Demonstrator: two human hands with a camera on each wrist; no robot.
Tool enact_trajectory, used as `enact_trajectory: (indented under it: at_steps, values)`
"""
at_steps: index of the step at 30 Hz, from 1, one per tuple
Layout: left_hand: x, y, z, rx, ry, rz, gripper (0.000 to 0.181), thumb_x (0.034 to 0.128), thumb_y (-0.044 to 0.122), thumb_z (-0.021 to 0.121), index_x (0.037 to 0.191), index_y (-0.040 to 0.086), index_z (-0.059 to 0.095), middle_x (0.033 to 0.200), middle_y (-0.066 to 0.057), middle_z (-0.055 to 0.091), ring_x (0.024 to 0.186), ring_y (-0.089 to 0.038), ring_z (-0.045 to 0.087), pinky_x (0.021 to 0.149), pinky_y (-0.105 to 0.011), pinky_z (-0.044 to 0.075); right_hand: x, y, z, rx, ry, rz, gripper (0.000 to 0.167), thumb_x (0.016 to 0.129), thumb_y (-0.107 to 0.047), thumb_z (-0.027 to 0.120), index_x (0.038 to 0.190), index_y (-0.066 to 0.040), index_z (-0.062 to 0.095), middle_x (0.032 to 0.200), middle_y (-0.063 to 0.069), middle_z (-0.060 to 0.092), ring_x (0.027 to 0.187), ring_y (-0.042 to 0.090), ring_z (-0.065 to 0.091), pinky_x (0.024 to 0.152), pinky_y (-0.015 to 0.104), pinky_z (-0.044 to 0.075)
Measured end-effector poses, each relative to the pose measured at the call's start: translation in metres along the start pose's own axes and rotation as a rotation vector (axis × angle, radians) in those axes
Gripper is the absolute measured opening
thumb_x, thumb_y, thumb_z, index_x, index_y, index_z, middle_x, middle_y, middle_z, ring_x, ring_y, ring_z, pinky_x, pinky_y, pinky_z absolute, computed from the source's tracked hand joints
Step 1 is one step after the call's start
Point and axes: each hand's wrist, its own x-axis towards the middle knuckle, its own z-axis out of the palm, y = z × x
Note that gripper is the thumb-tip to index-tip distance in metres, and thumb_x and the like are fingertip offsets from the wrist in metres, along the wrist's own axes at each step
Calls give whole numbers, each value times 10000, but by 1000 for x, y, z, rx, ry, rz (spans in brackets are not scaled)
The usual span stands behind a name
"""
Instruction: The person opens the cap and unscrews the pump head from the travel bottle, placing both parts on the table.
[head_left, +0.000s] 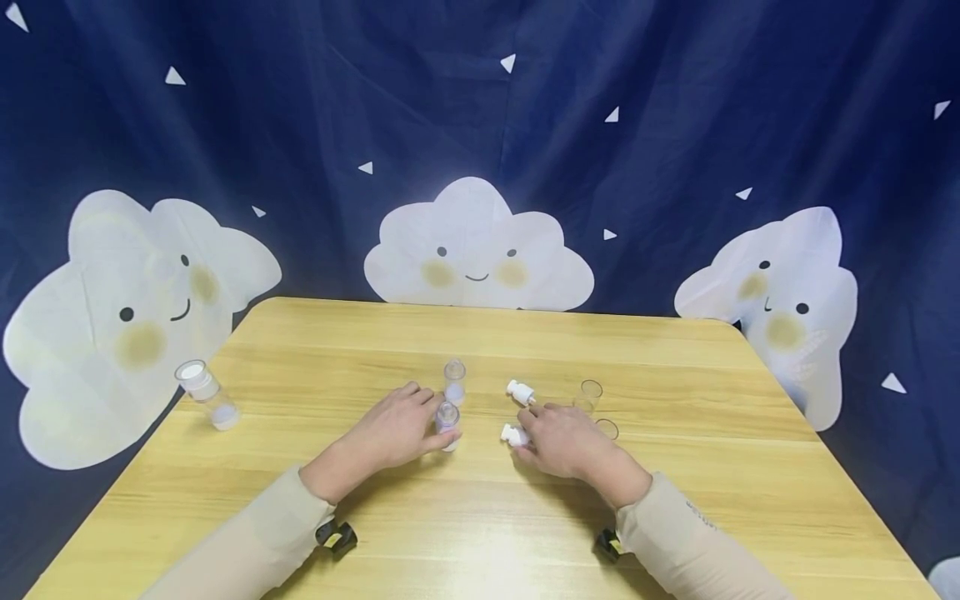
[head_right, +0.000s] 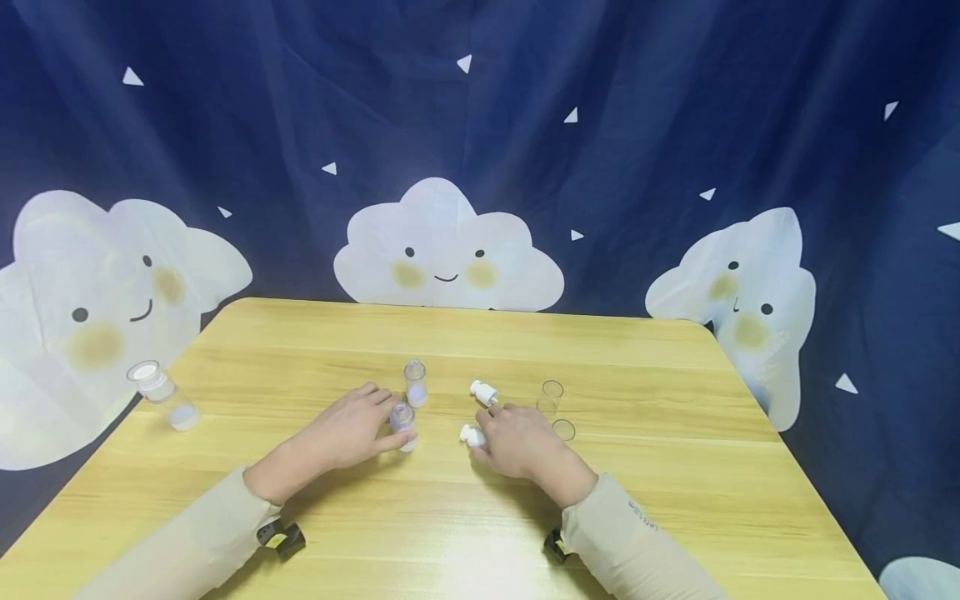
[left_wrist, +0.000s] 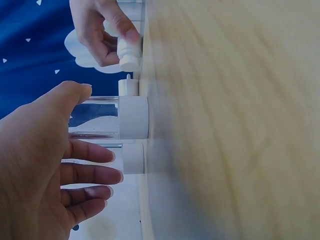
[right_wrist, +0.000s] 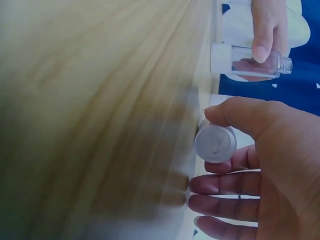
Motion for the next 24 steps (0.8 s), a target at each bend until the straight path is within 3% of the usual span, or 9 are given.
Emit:
enact_trajectory:
  at_steps: [9,24]
  values:
    - [0,0,-1,1,2,2,689,932,617,510,1229,6,625,1130,-132,648,1022,-262,564,952,-425,466,-3,1,1,0,45,-5,393,918,-539,572,978,-151,590,835,-37,543,795,193,603,673,383,523]
    - [0,1,-5,-13,-32,-3,720,931,626,502,1255,-9,605,1167,-159,633,1065,-293,560,990,-446,444,-5,0,-1,47,19,35,504,889,-615,580,1016,-128,599,828,1,574,862,236,628,716,417,527]
